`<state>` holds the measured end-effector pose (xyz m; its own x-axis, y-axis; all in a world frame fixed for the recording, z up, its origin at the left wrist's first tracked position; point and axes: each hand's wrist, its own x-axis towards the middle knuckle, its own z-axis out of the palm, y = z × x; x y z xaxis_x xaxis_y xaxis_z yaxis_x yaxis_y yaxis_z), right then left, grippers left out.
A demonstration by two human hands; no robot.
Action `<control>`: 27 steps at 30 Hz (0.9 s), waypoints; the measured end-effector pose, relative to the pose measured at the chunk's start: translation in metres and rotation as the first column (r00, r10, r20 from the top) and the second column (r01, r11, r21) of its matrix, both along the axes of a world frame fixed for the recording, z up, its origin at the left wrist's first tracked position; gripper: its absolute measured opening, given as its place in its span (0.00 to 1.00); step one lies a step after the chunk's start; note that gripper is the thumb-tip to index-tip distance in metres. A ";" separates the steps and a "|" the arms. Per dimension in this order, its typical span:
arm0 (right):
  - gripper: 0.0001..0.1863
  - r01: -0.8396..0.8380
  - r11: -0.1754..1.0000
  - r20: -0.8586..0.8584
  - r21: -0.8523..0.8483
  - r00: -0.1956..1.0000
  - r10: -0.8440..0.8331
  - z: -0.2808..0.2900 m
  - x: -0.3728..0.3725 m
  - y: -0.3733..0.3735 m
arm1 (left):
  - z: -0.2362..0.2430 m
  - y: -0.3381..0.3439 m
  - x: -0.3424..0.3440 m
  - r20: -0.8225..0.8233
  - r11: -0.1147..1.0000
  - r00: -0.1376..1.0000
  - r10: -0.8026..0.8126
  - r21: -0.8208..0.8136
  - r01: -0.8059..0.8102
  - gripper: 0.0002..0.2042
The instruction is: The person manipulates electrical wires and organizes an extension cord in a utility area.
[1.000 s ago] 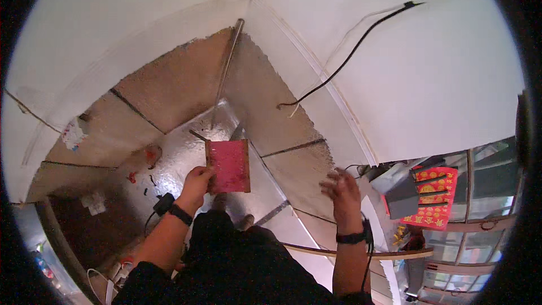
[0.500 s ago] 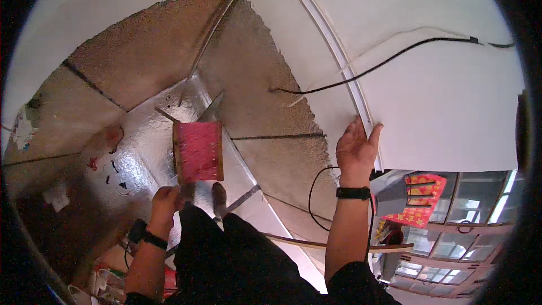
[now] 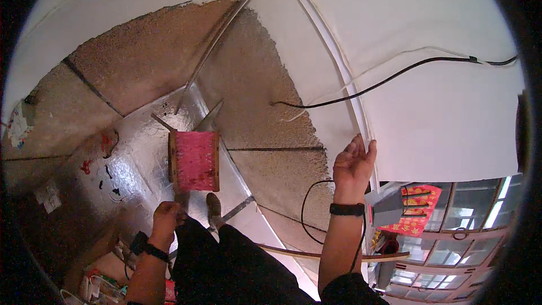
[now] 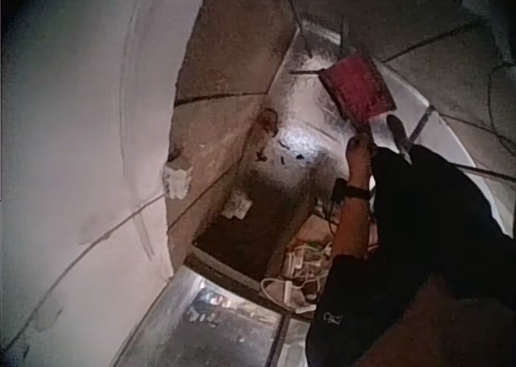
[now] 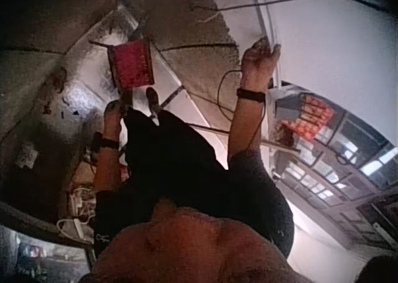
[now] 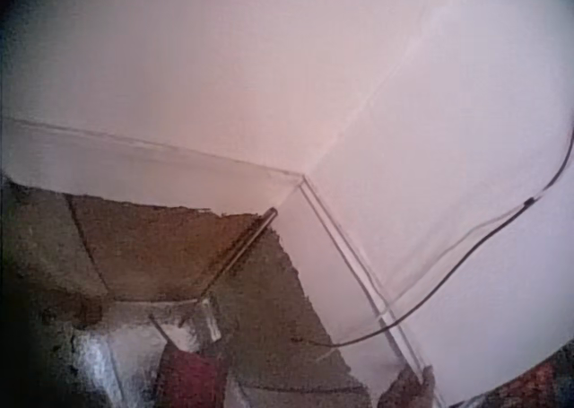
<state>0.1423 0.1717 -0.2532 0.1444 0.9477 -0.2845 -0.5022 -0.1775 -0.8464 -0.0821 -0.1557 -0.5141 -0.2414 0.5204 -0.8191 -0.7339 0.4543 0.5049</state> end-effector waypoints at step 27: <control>0.29 -0.022 0.998 -0.001 -0.059 1.000 0.022 0.005 0.019 0.005 | -0.001 0.085 0.014 -0.002 0.988 0.995 -0.100 0.122 0.100 0.09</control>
